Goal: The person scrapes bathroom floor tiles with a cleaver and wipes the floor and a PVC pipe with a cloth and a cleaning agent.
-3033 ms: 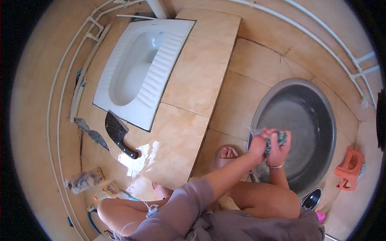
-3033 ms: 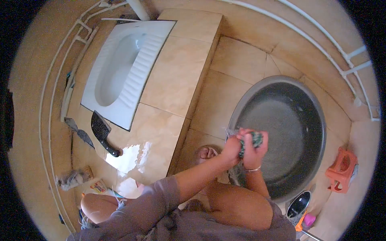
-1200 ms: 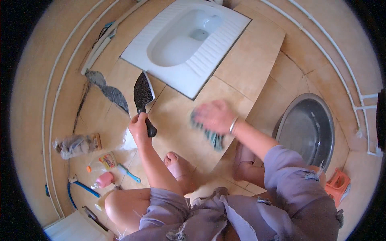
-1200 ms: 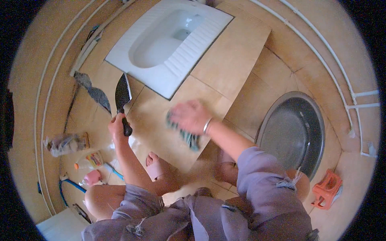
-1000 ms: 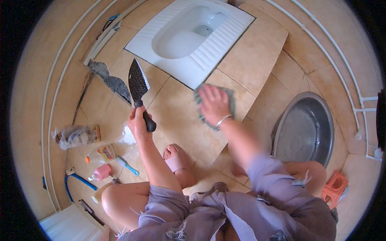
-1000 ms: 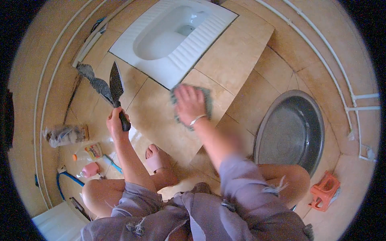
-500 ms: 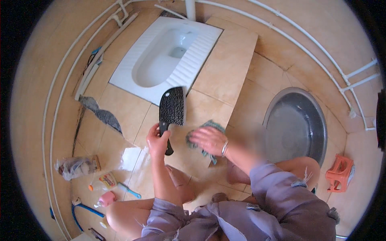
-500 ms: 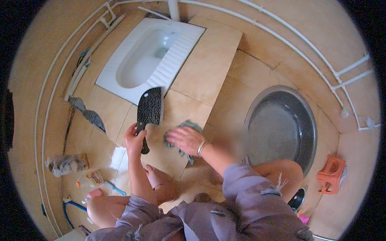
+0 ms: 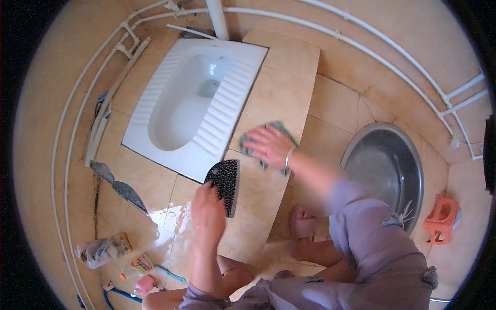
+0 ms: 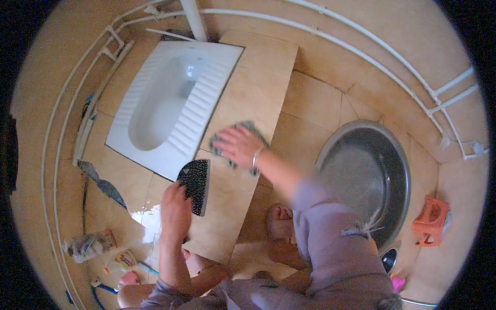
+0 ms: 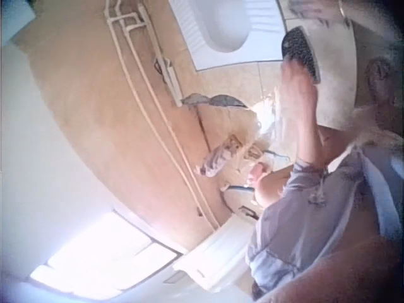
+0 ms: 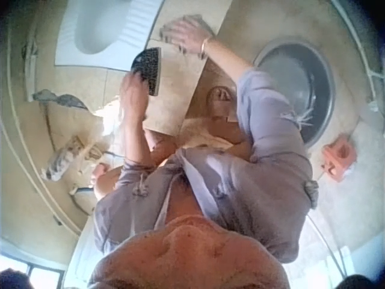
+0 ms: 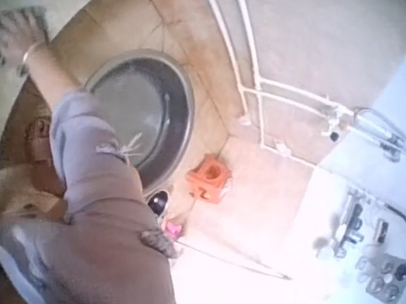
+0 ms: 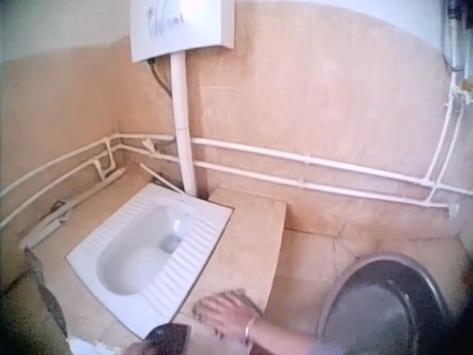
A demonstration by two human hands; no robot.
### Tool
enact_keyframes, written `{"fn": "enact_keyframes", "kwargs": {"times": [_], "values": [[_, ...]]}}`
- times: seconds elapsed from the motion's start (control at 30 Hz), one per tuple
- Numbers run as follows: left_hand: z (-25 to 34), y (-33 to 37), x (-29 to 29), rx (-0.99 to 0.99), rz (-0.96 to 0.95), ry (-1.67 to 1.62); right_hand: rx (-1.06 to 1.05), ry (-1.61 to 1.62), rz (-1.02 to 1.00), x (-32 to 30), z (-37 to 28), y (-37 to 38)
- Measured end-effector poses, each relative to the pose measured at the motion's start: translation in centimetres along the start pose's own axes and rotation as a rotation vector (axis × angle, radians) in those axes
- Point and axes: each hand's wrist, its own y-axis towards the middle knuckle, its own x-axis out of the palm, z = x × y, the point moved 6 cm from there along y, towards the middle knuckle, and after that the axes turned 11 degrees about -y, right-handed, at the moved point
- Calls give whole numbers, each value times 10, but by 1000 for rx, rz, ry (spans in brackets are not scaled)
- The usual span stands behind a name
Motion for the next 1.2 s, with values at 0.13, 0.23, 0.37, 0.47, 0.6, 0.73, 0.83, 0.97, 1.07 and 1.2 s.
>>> {"fn": "enact_keyframes", "kwargs": {"times": [0.13,0.23,0.37,0.47,0.6,0.73,0.83,0.97,1.07,1.2], "values": [[58,33,82,472,-145,168,508,-267,-63,-2,123,25],[65,62,117,390,-219,230,679,-136,-76,-1,152,29],[70,73,131,291,-81,234,738,-187,-16,3,141,17],[69,65,132,268,-64,273,640,-162,4,2,114,5],[63,42,124,256,-105,284,372,-57,81,-6,53,-18],[59,16,86,296,-197,226,156,56,138,-15,-15,-42],[31,5,38,156,131,191,113,30,82,-20,-6,-54],[-31,-12,12,-238,200,125,189,13,87,-27,1,-25],[-48,-19,11,-273,137,105,349,11,225,-17,-5,-16],[-81,-25,14,-350,101,-239,522,-112,239,-21,-63,-58]]}}
